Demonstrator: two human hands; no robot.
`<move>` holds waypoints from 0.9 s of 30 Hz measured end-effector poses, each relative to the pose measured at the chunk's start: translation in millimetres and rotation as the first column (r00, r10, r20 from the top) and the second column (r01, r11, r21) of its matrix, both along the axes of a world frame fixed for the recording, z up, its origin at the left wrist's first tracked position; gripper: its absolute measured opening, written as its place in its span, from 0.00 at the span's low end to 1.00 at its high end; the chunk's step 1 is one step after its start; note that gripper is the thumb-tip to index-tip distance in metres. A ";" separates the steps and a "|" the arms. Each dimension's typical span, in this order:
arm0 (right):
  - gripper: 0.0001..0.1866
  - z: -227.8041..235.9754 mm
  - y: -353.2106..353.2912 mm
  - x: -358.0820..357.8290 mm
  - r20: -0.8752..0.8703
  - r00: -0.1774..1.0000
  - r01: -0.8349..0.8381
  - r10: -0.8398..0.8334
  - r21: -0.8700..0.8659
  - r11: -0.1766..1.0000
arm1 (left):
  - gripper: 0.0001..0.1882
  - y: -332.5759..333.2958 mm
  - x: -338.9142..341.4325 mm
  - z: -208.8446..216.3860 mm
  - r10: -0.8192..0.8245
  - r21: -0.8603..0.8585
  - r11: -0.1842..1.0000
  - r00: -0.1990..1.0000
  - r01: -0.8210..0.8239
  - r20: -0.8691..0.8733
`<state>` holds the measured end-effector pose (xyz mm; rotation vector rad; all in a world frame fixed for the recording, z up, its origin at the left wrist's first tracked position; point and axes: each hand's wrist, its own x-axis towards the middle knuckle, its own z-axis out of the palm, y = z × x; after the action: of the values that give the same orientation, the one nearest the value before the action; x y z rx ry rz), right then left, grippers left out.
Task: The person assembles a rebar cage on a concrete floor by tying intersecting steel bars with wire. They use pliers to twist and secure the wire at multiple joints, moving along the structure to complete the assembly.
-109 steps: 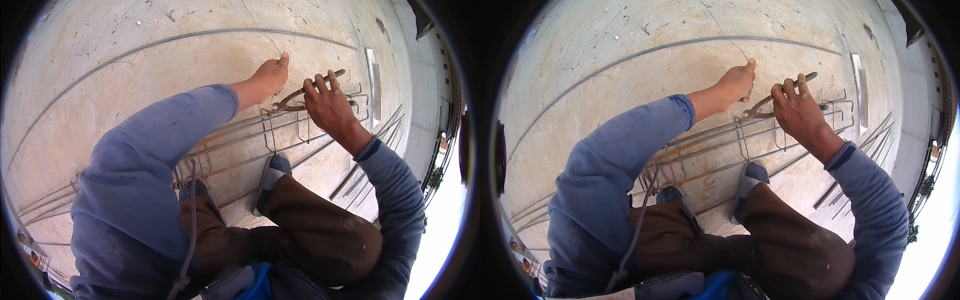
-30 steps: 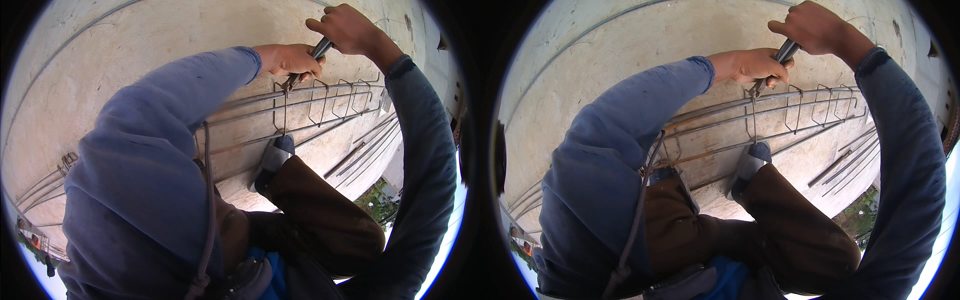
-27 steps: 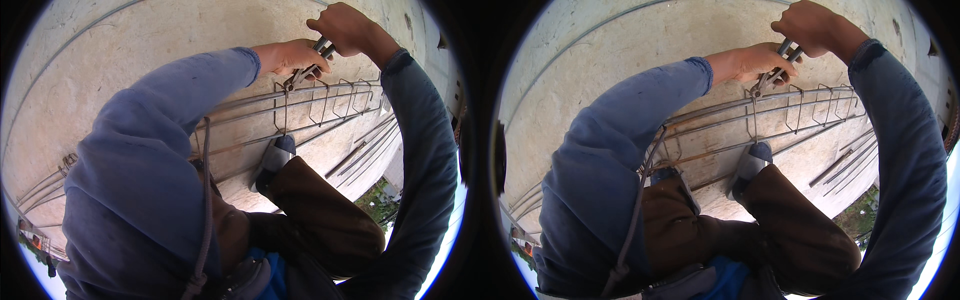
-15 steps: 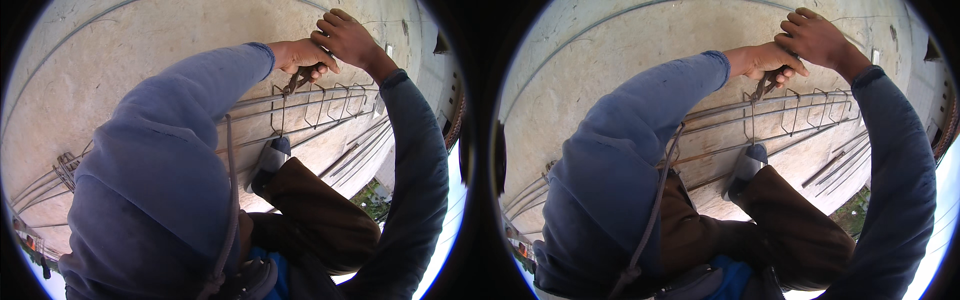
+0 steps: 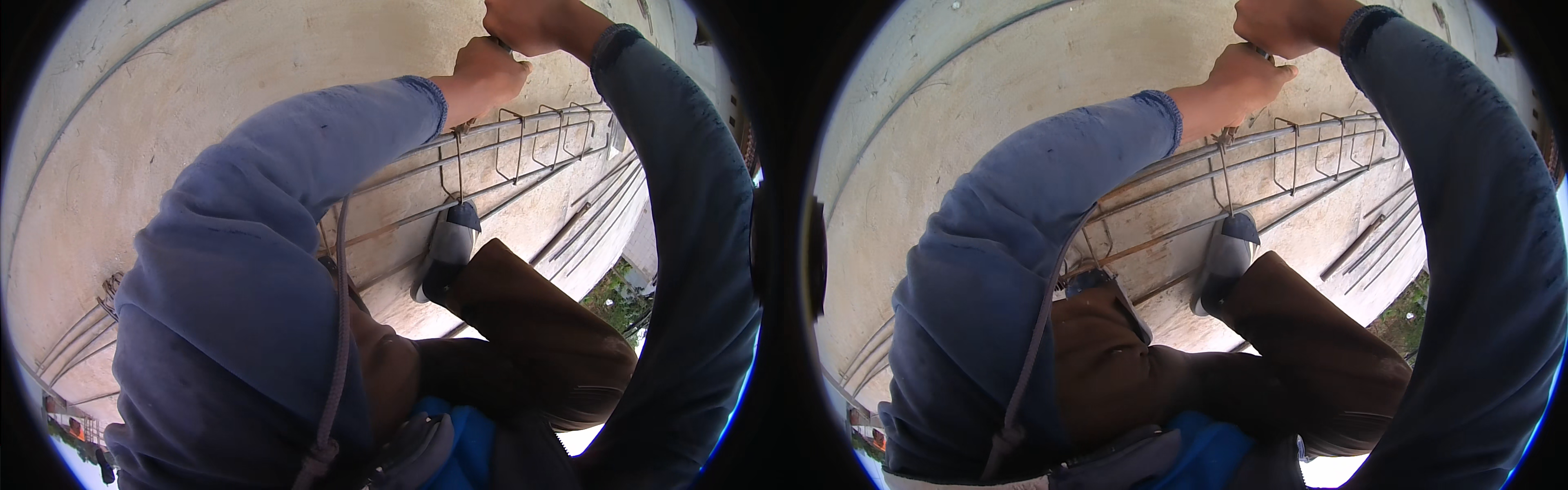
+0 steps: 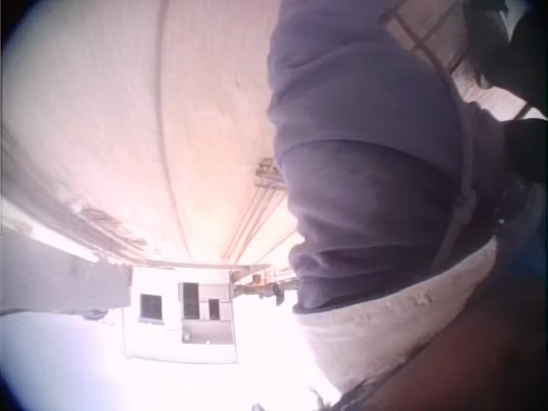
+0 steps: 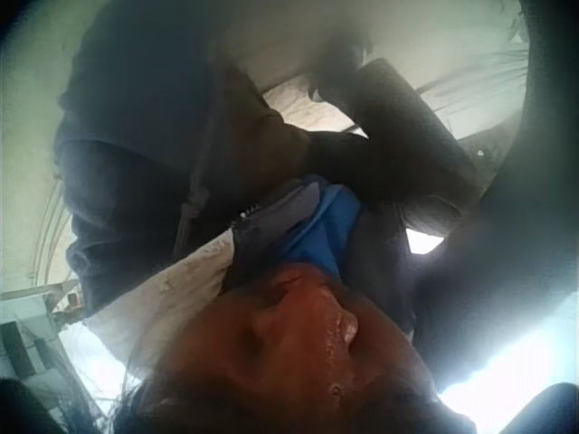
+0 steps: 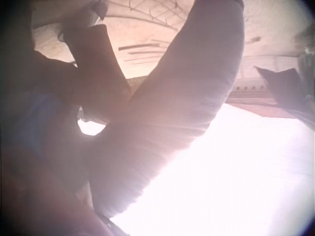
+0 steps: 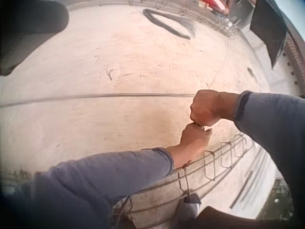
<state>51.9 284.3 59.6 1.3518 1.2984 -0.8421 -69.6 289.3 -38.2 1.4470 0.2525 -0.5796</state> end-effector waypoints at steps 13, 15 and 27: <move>0.11 53.0 -56.5 -29.8 -0.043 0.999 0.035 -0.016 0.514 0.857 | 0.20 18.5 21.4 -18.6 -0.459 -0.535 0.661 0.847 0.526 0.267; 0.11 58.8 -63.7 -38.9 0.028 0.979 -0.175 0.201 0.616 0.768 | 0.17 37.4 13.8 -12.7 -0.444 -0.539 0.692 0.872 0.480 0.207; 0.19 75.5 -44.9 -51.6 0.025 0.982 0.162 -0.187 0.399 0.902 | 0.22 42.1 -3.6 6.5 -0.318 -0.460 0.827 0.944 0.323 0.091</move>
<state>0.3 239.4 135.1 1.8234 1.3601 -0.6690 -73.3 331.4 -31.6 1.0181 -0.1452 -0.8428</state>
